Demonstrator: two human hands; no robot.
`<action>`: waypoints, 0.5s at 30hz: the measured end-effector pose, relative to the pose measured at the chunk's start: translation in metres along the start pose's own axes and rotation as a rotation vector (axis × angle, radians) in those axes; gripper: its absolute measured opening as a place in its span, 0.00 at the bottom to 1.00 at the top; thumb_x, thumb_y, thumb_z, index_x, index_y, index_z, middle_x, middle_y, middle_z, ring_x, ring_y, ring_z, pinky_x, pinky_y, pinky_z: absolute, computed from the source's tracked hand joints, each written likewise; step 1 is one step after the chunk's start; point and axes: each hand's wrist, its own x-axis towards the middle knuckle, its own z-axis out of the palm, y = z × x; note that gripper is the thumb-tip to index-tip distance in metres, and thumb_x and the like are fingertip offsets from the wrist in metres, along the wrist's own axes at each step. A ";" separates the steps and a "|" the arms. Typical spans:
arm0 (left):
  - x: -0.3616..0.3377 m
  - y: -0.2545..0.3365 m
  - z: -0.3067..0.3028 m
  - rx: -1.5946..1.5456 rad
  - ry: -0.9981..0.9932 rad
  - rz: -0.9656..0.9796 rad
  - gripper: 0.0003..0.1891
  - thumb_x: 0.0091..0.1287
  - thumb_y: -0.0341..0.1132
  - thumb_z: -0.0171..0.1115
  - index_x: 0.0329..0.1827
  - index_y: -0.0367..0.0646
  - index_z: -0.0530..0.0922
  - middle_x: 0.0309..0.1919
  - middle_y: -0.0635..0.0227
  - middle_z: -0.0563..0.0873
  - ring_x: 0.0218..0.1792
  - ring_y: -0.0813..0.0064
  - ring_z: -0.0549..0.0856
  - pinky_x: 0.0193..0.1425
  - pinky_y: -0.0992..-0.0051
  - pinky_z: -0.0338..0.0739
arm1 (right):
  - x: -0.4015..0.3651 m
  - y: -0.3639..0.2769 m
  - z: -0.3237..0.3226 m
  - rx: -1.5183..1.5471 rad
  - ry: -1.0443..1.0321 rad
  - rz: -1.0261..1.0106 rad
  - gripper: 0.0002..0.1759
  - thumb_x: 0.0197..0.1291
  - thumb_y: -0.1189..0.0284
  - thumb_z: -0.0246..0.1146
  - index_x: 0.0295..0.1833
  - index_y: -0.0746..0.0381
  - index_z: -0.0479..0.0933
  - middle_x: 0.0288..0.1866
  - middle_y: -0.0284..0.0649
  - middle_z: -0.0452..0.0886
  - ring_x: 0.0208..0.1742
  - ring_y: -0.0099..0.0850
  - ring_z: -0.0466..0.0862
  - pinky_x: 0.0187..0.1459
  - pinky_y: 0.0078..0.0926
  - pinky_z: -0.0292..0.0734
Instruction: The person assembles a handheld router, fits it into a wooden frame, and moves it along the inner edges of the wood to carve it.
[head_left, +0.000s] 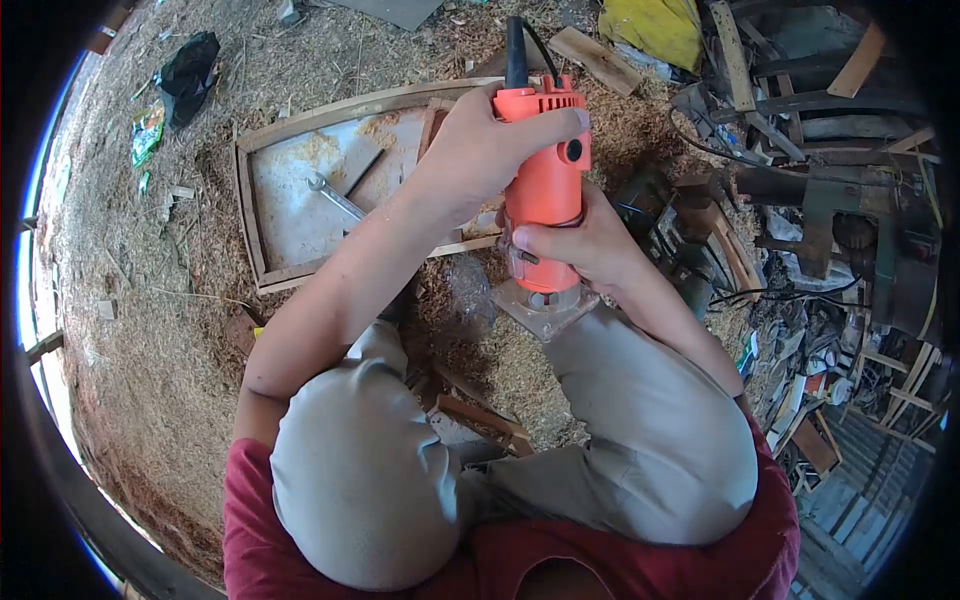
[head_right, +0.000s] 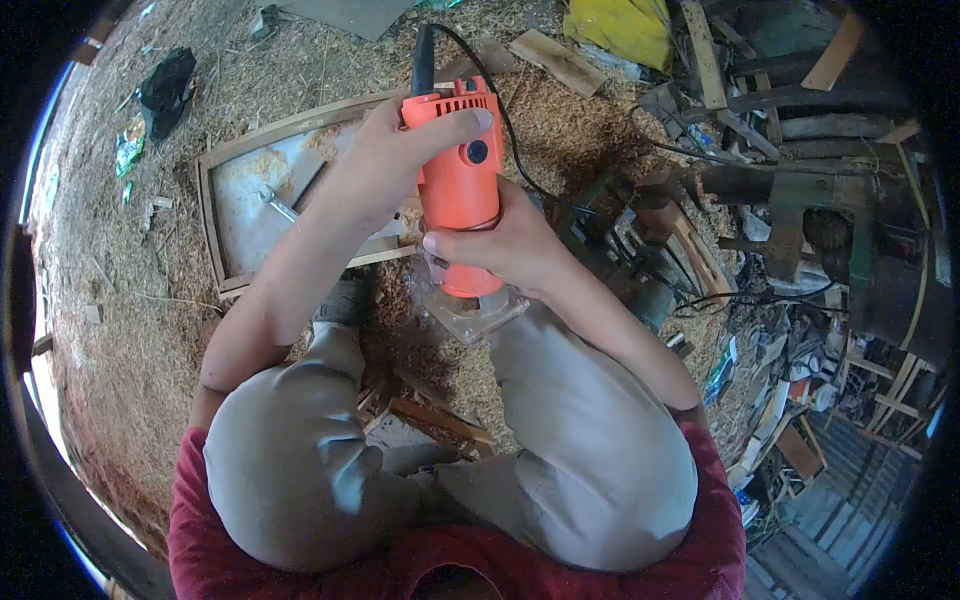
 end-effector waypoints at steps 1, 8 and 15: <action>-0.002 0.002 0.000 0.033 0.004 -0.002 0.20 0.63 0.45 0.78 0.47 0.37 0.86 0.39 0.65 0.90 0.38 0.78 0.87 0.45 0.73 0.83 | 0.001 0.002 0.001 -0.013 0.011 -0.008 0.33 0.53 0.74 0.81 0.64 0.65 0.76 0.49 0.38 0.87 0.45 0.27 0.88 0.52 0.33 0.86; -0.002 0.000 -0.001 0.035 0.005 0.042 0.23 0.62 0.46 0.79 0.50 0.37 0.84 0.40 0.65 0.89 0.40 0.78 0.87 0.48 0.72 0.82 | 0.006 0.001 0.004 -0.187 0.032 -0.032 0.29 0.51 0.69 0.81 0.58 0.66 0.80 0.47 0.37 0.88 0.45 0.26 0.88 0.52 0.31 0.85; -0.008 0.005 -0.001 0.099 0.058 0.033 0.24 0.62 0.46 0.80 0.52 0.37 0.83 0.41 0.66 0.89 0.41 0.78 0.87 0.48 0.72 0.83 | 0.004 -0.011 0.015 -0.407 0.105 -0.079 0.26 0.50 0.68 0.80 0.53 0.65 0.82 0.41 0.36 0.88 0.41 0.25 0.89 0.48 0.30 0.85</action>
